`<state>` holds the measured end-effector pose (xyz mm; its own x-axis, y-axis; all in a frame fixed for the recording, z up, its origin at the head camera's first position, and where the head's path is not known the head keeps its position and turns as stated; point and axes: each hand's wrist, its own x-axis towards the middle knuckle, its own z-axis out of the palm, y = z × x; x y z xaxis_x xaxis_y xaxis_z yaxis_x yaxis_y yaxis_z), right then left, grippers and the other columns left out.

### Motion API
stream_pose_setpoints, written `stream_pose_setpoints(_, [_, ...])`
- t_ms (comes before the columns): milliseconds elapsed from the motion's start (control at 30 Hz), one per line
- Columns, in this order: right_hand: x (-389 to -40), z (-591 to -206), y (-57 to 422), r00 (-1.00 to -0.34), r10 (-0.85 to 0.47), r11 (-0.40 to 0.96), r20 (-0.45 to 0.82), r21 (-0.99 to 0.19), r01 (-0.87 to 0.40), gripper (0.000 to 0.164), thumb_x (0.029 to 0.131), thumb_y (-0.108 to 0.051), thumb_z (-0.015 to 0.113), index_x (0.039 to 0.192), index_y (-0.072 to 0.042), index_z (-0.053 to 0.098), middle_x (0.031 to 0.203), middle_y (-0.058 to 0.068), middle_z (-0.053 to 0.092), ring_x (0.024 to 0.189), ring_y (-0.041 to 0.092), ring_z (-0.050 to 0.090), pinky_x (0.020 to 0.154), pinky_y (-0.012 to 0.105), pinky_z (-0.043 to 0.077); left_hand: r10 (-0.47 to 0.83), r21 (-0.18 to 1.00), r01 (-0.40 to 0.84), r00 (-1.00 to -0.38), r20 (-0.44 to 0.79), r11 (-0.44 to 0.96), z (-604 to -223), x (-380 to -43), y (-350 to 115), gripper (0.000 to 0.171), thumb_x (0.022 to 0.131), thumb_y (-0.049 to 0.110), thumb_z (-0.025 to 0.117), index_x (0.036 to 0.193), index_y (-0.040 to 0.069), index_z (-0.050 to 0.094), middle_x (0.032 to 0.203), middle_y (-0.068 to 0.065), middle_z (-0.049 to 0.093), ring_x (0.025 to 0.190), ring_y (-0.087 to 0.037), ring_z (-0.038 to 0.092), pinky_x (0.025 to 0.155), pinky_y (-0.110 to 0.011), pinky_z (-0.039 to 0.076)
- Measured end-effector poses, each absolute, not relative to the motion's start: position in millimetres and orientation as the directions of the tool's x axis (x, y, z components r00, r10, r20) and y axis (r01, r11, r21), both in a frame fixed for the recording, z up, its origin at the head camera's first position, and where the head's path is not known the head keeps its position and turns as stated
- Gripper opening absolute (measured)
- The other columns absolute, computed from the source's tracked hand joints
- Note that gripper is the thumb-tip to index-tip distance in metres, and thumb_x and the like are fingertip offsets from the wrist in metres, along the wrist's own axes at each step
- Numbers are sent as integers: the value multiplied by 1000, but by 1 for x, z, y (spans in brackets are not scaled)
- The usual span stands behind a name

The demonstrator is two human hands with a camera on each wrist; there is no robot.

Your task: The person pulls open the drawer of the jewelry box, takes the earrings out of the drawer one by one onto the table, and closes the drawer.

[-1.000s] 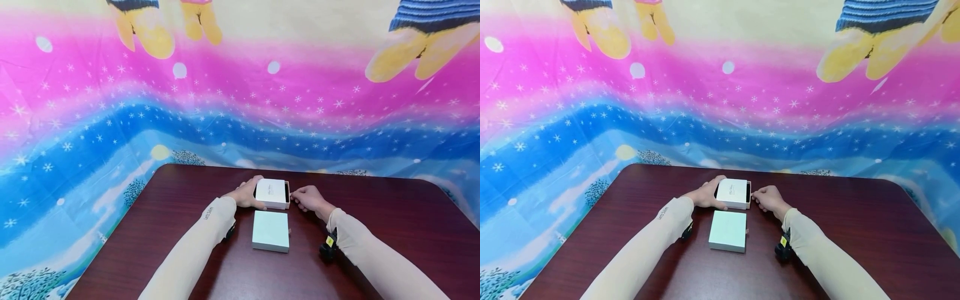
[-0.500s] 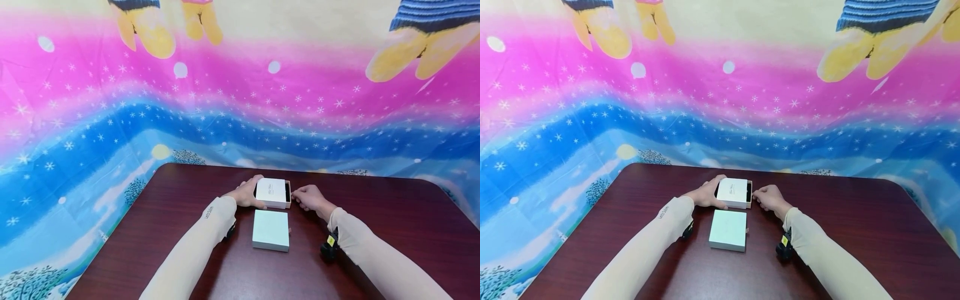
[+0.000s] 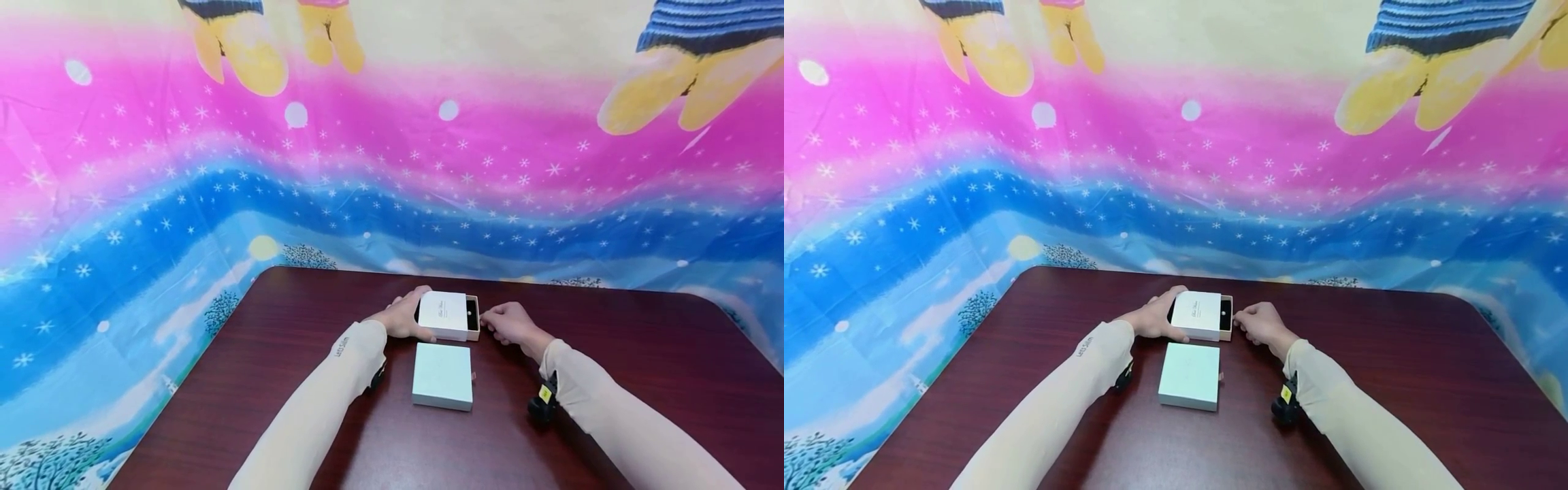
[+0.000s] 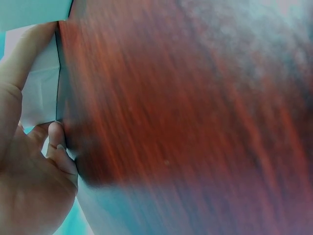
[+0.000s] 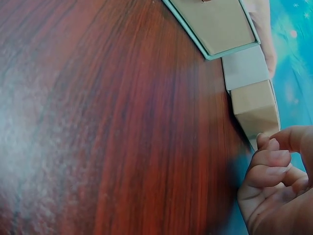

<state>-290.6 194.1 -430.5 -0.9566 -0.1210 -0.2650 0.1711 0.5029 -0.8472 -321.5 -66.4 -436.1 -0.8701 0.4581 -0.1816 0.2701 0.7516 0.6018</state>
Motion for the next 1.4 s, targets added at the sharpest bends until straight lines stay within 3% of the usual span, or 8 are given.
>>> stream_pose_setpoints(767, [-288,-432,200,-960,-123,502,-252,-850,159,31,106,-18,49,96,2,70,67,-2,49,55,12,40,55,29,39,464,617,272,-869,-172,738,-433,-317,-69,107,80,38,86,161,22,18,148,-6,47,124,-27,40,110,-47,34])
stream_pose_setpoints(1400, [-288,-433,204,-961,-110,504,-253,-848,166,25,100,-15,51,96,4,68,71,-2,49,57,10,43,54,26,40,484,612,301,-862,-154,731,-435,-319,-69,106,79,36,86,160,19,19,149,-9,47,124,-30,41,111,-48,34])
